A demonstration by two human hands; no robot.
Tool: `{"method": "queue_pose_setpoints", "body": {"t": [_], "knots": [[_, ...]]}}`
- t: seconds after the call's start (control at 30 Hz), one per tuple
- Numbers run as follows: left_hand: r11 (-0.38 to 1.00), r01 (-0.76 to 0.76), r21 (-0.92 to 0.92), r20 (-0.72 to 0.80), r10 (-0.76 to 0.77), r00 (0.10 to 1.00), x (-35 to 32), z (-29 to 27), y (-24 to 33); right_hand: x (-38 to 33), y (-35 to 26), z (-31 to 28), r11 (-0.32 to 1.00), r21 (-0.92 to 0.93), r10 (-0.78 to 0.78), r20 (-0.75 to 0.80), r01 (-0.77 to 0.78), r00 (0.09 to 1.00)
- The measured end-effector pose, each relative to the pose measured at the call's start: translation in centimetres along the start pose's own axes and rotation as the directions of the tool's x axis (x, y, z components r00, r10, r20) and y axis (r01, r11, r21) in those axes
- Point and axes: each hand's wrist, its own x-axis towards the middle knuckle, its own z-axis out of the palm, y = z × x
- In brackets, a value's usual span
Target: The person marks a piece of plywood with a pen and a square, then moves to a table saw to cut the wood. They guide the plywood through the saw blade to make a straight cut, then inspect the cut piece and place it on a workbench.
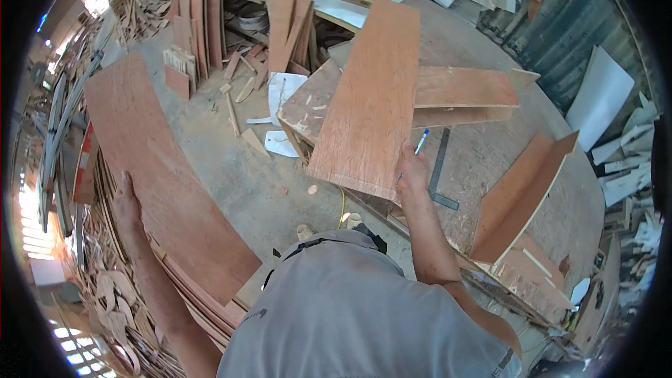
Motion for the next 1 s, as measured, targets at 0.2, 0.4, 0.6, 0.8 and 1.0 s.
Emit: {"method": "queue_pose_setpoints", "body": {"t": [0.2,0.4,0.6,0.8,1.0], "knots": [[0.995,-0.091,0.04,0.084,0.087,0.993,-1.0,3.4,2.4,-0.9,-2.8,0.0,0.997,0.033,0.065,-0.076,-0.062,0.995],[0.998,-0.069,0.011,0.189,0.066,0.98,-2.0,7.7,4.9,-0.2,-4.3,-2.7,0.985,-0.021,0.172,-0.007,-0.172,0.985],[0.993,-0.015,-0.117,0.307,0.051,0.95,-1.9,9.9,4.8,4.0,-5.0,-13.1,0.864,-0.5,0.008,-0.116,-0.065,0.993],[0.993,-0.015,-0.118,0.395,0.061,0.916,-2.6,12.0,3.2,13.6,-4.4,-30.8,0.164,-0.957,-0.487,-0.29,-0.24,0.824],[0.997,-0.057,-0.042,0.31,0.068,0.948,-6.5,11.3,4.0,11.7,-8.2,-23.9,-0.102,-0.982,-0.644,0.189,0.162,0.742]]}}
